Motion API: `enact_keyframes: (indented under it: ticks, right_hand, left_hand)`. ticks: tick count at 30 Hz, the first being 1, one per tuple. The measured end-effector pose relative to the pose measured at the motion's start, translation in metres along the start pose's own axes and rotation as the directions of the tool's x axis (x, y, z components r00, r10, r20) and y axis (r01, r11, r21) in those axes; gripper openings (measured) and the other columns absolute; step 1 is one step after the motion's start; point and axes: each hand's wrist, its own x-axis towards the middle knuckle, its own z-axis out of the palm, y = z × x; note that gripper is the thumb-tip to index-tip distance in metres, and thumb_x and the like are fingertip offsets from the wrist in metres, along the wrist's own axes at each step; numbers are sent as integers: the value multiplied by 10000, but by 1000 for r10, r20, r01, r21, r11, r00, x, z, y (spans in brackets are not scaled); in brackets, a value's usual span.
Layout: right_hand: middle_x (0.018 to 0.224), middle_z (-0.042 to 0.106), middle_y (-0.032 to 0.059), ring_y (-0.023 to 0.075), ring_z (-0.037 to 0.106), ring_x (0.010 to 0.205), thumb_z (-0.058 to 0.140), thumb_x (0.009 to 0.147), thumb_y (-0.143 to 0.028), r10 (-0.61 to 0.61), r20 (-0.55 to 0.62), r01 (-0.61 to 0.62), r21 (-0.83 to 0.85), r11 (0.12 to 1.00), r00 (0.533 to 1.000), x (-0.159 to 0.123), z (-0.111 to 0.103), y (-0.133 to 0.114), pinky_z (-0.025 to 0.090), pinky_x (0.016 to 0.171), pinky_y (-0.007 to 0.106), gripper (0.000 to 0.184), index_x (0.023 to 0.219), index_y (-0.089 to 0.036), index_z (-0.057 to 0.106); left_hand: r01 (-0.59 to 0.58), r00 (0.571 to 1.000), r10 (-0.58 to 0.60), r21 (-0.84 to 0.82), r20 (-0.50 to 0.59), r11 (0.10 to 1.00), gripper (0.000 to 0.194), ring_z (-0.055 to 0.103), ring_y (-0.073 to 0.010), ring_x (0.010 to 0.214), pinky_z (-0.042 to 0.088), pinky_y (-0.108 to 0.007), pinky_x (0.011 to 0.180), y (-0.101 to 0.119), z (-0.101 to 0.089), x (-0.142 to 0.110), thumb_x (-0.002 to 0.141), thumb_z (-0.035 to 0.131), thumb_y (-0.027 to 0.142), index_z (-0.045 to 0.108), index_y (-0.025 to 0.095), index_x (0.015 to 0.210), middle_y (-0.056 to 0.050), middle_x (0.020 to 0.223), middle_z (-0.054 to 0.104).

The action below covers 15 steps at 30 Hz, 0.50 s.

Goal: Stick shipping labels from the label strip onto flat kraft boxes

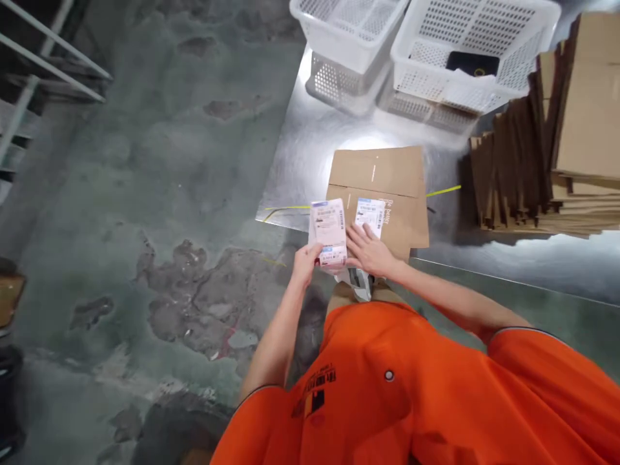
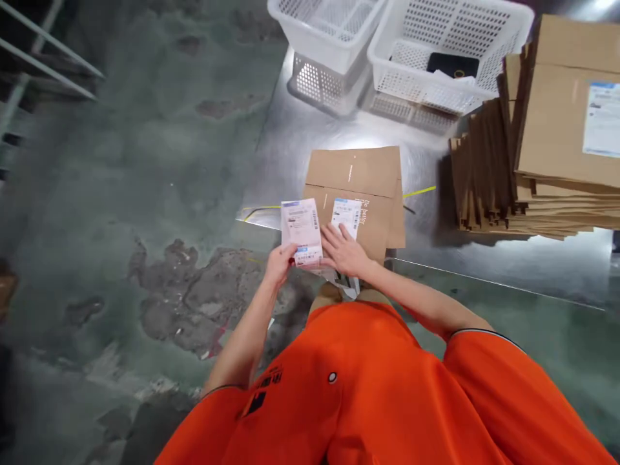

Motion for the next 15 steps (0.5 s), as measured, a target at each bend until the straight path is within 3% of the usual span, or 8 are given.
enact_keyframes:
  ticks: [2,3,5,7,8,10,12,15]
  right_hand:
    - [1492,297,106,276,166,1421,403,954,-473,17,-20,-16,46,999,1000,-29,0,-3,142,1171,526,548,1404,-161,422]
    - [1482,313,110,280,187,1415,392,958,-448,145,-91,-140,64,988,985,-45,-4,1,169,1163,530,517,1386,-162,441]
    - [1439,366,161,308,285,1371,407,946,-417,514,-258,-481,184,857,818,-72,-18,16,264,1119,541,513,1364,-124,451]
    - [1327,486,190,316,464,1234,462,909,-417,762,-228,-645,419,639,606,-89,-39,31,401,1020,521,538,1344,-100,455]
    - [1266,541,175,303,536,1146,488,889,-419,809,-158,-641,533,552,566,-93,-52,36,456,964,495,541,1332,-109,465]
    - [1188,602,123,261,603,1029,525,865,-415,794,-74,-537,698,474,603,-100,-85,46,514,891,430,523,1306,-134,491]
    - [1226,586,94,238,589,1069,555,855,-423,751,-209,-397,744,538,626,-111,-130,59,508,922,389,534,1308,-147,497]
    - [1301,533,80,230,533,1162,569,864,-447,667,-540,-329,594,734,514,-155,-213,104,471,977,368,566,1349,-171,476]
  left_hand:
    - [-22,1000,23,40,-8,999,380,586,-131,588,452,-225,555,4,11,2,572,773,402,695,87,771,-39,694,680]
    - [-24,999,25,35,-27,999,361,592,-136,603,458,-229,569,4,15,-2,576,771,387,696,86,761,-37,692,679]
    - [-23,998,22,-22,-62,999,345,611,-151,643,484,-250,607,3,21,-21,587,764,376,696,90,767,-41,721,688]
    - [-33,996,24,-108,-84,994,321,626,-160,683,511,-270,660,3,28,-44,586,768,360,692,108,770,-33,751,694]
    - [-47,996,34,-148,-87,988,307,633,-160,704,521,-275,689,4,33,-56,592,769,353,691,119,775,-26,769,698]
    - [-85,994,70,-197,-83,977,287,644,-159,739,533,-273,725,6,47,-79,606,768,343,692,137,792,-15,806,708]
    - [-102,995,93,-234,-47,967,297,653,-158,754,543,-270,733,8,68,-98,612,771,346,693,148,819,-15,844,716]
    - [-89,994,102,-265,36,960,331,656,-151,747,548,-262,727,9,104,-118,582,800,348,693,157,830,-16,857,718]
